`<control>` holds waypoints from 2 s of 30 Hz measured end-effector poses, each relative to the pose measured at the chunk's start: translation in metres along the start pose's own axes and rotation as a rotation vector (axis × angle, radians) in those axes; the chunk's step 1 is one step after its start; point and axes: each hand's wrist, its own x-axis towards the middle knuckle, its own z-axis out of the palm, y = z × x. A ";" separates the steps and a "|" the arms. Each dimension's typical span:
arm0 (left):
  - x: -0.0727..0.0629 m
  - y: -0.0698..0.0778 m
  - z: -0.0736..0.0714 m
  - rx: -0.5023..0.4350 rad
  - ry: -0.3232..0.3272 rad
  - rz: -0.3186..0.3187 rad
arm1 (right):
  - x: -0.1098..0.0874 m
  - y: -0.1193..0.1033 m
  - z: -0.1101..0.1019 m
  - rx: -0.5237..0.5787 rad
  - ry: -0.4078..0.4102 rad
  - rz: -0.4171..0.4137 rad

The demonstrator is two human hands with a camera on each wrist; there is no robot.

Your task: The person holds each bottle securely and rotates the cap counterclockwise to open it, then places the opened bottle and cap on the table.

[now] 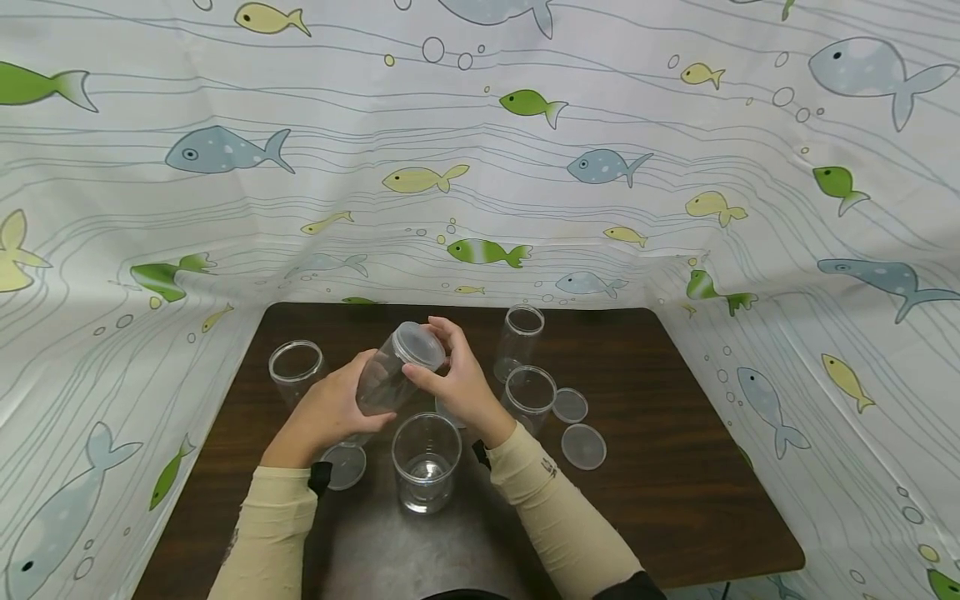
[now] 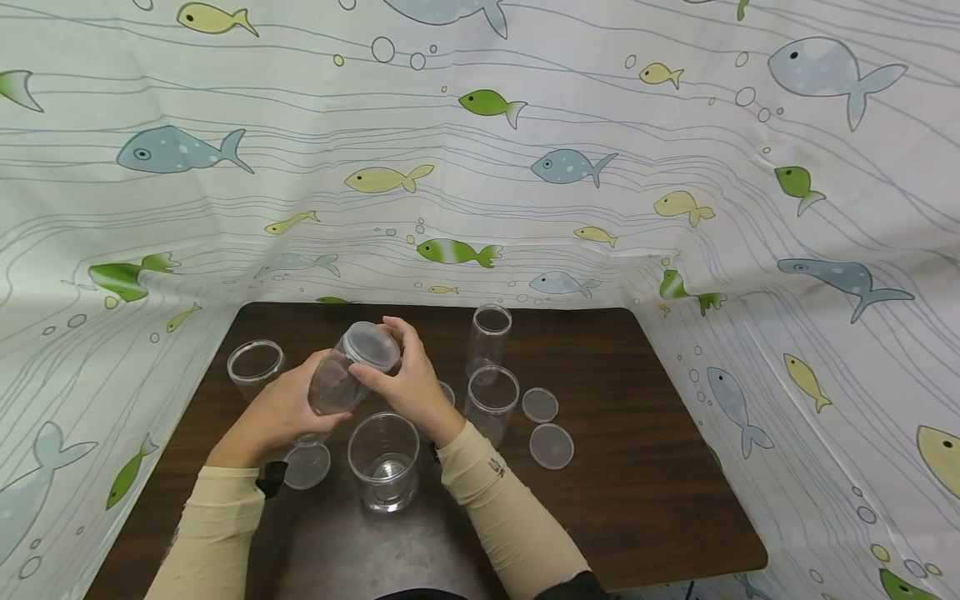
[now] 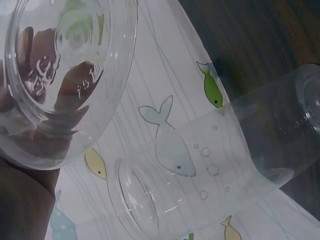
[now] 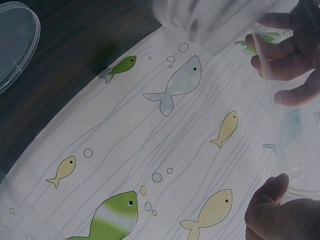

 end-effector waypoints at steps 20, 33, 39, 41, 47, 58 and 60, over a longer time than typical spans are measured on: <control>0.003 -0.006 -0.001 -0.056 0.028 0.005 | -0.003 0.006 -0.006 -0.042 0.075 0.051; 0.006 -0.005 0.001 -0.039 0.008 0.011 | -0.002 0.005 -0.009 -0.037 0.019 0.045; 0.007 -0.004 0.002 -0.021 0.005 0.025 | 0.006 0.001 -0.007 -0.056 -0.015 0.032; 0.007 -0.004 0.003 -0.014 0.000 0.026 | 0.008 0.000 -0.006 -0.055 -0.023 0.032; 0.007 -0.004 0.004 -0.007 -0.018 0.007 | 0.012 0.001 -0.004 -0.065 -0.039 0.016; 0.012 -0.006 0.008 -0.118 -0.022 0.003 | 0.016 0.001 -0.013 0.006 -0.001 -0.033; 0.013 -0.008 0.010 -0.160 -0.031 -0.023 | 0.016 -0.001 -0.017 0.012 0.021 -0.032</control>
